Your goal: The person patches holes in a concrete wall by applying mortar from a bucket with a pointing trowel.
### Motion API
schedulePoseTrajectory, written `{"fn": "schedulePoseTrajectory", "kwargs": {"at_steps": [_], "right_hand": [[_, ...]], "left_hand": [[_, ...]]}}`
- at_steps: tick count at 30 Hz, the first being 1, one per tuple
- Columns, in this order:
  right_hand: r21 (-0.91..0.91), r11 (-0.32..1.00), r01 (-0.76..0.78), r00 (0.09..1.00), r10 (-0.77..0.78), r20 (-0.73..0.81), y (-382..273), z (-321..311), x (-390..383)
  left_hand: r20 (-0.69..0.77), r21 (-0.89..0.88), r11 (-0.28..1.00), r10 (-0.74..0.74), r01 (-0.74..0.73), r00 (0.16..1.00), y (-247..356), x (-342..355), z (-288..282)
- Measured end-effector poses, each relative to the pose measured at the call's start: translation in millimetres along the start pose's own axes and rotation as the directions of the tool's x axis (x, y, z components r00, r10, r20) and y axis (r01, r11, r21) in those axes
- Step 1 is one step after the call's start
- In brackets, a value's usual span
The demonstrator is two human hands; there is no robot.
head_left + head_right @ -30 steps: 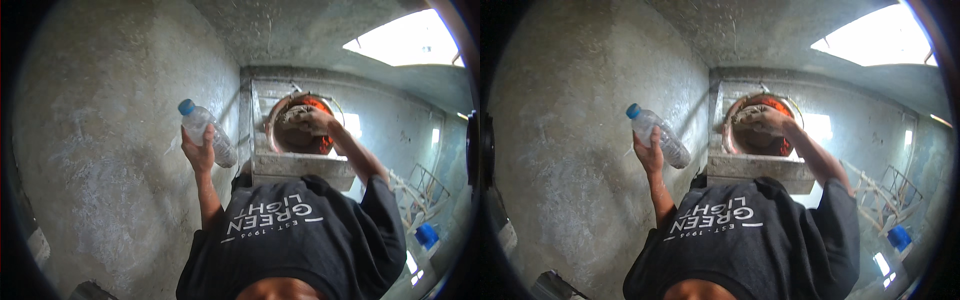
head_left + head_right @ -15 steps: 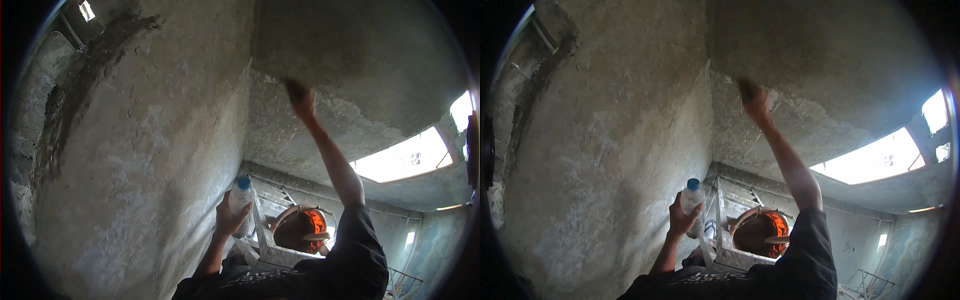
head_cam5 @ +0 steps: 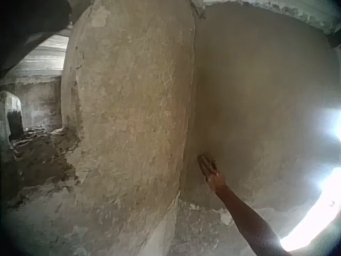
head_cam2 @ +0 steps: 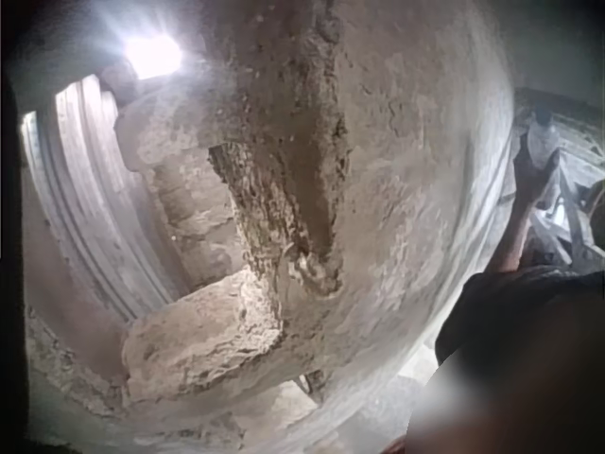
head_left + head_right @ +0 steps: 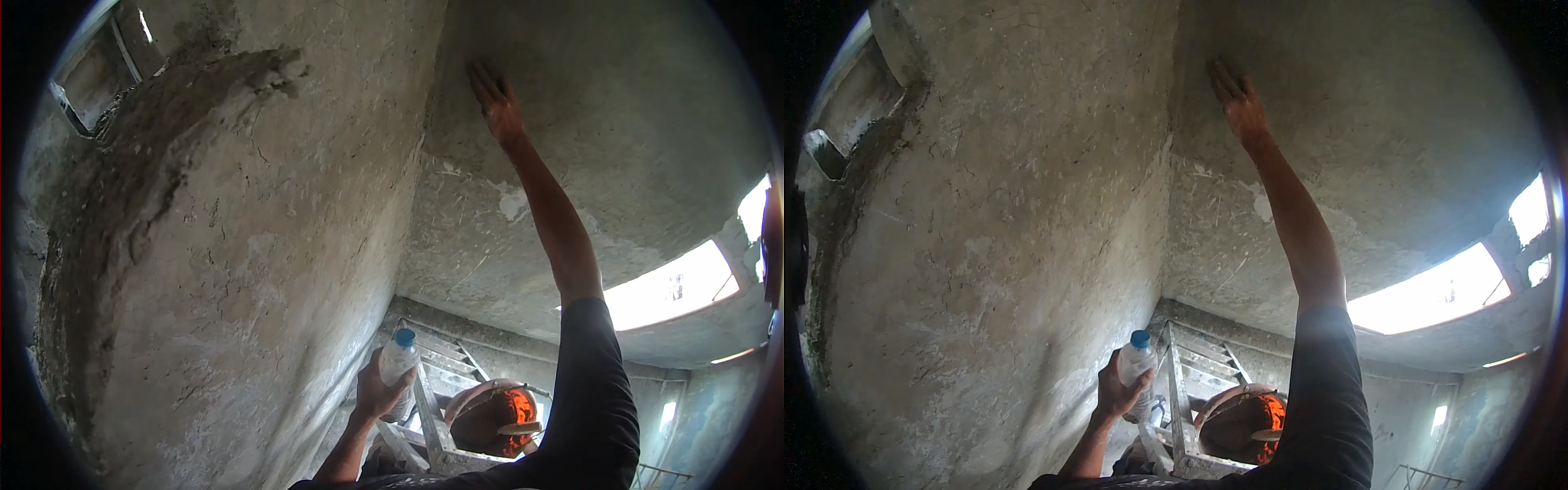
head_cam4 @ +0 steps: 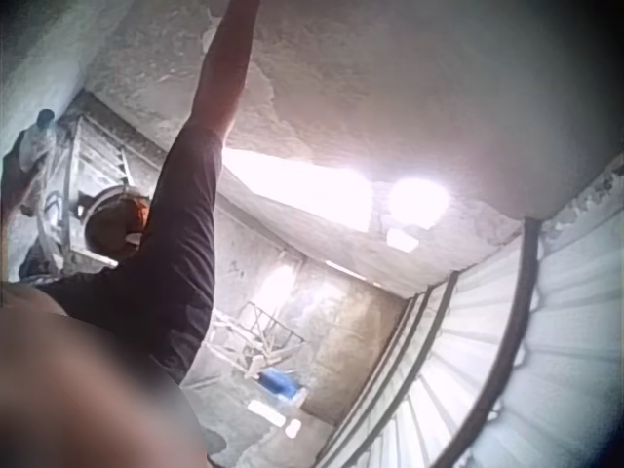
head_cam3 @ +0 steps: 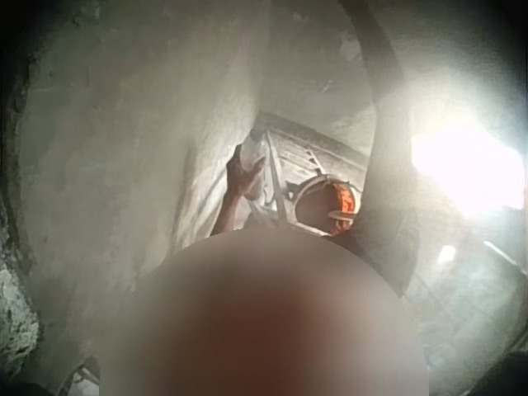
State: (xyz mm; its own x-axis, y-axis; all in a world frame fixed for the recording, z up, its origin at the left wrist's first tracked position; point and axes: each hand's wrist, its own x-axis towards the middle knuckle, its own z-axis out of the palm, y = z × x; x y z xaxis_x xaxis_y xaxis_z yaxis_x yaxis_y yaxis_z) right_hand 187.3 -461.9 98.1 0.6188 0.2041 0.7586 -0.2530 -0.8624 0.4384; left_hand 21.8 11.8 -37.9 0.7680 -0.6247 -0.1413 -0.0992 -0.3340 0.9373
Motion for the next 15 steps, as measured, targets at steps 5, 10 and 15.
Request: {"fn": "schedulePoseTrajectory", "kwargs": {"at_steps": [5, 10, 15], "right_hand": [[0.077, 0.997, -0.031, 0.998, 0.027, 0.052, -3.4, 6.3, -23.8], [0.204, 0.978, -0.036, 0.993, 0.057, -0.099, -5.7, -5.4, -18.0], [0.061, 0.998, -0.008, 0.998, 0.011, -0.055, -8.0, -5.0, 9.4]], "left_hand": [[0.019, -0.042, 0.999, -0.024, 0.025, 1.0, -2.6, -2.2, 5.7], [-0.013, -0.015, 0.999, 0.038, -0.038, 0.999, -6.8, -10.0, 7.6], [0.002, -0.017, 1.0, 0.007, -0.007, 1.0, -6.4, -15.1, 8.3]]}}
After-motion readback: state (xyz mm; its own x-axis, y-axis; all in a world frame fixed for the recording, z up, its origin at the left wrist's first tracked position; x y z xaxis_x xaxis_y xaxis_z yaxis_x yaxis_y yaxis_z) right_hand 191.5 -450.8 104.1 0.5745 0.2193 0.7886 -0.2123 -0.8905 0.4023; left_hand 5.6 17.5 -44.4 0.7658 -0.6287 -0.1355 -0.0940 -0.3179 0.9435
